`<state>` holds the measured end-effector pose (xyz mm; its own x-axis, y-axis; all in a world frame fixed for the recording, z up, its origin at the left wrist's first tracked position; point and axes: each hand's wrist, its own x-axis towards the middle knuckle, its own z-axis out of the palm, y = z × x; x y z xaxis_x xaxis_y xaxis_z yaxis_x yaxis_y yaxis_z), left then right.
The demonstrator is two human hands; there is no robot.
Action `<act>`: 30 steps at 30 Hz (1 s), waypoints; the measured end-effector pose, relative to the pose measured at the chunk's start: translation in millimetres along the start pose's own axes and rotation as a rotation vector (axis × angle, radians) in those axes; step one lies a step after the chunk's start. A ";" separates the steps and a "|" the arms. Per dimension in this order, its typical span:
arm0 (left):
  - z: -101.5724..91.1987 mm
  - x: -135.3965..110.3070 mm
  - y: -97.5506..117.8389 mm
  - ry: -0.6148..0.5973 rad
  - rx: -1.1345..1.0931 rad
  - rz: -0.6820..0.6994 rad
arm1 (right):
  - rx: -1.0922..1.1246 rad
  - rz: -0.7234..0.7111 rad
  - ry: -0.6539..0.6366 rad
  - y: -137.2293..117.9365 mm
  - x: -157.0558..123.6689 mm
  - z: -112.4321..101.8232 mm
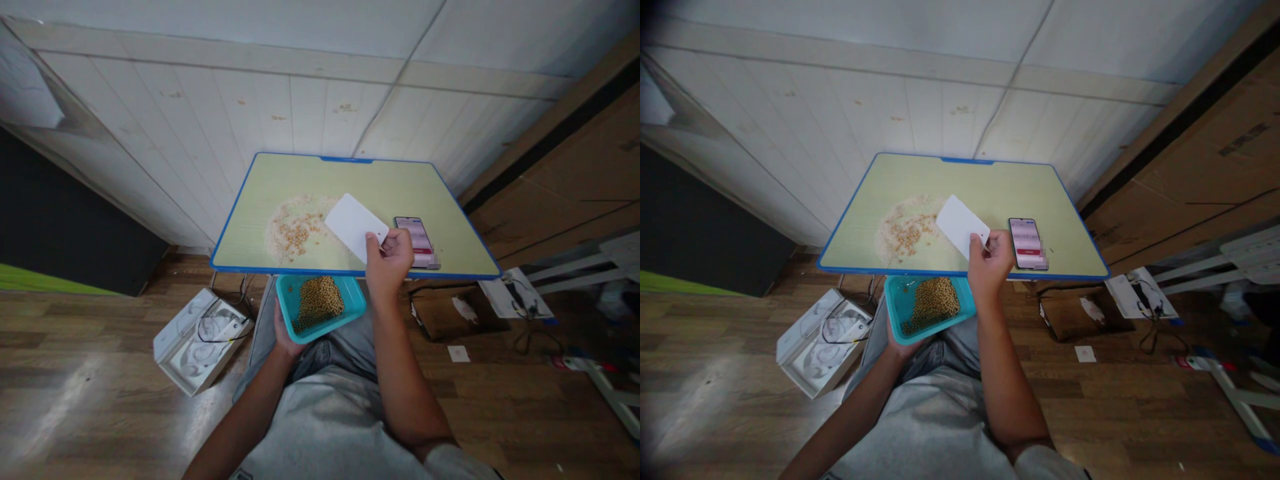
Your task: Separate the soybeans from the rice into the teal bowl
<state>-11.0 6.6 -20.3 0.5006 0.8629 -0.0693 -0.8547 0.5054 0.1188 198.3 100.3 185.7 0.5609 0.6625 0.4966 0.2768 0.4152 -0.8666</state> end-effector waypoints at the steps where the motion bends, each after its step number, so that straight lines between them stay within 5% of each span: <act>1: -0.9 -0.3 0.4 0.019 0.004 -0.005 | 0.004 -0.010 -0.014 0.7 1.6 2.9; 9: 1.5 -1.7 0.6 0.107 -0.013 -0.003 | 0.022 -0.013 -0.188 6.0 4.3 15.3; 16: -1.8 -0.9 -1.0 0.167 -0.009 0.011 | 0.062 -0.082 -0.162 7.5 6.9 17.2; 24: -3.7 -1.1 0.7 0.143 0.050 -0.008 | -0.011 -0.075 -0.260 16.8 15.7 32.3; 30: -5.0 -0.6 2.0 0.098 0.068 -0.023 | 0.073 -0.058 -0.328 10.6 9.2 20.9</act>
<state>-13.8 7.1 -25.0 0.5013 0.8486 -0.1690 -0.8302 0.5267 0.1826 190.1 123.8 182.1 0.2619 0.7970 0.5443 0.2378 0.4933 -0.8367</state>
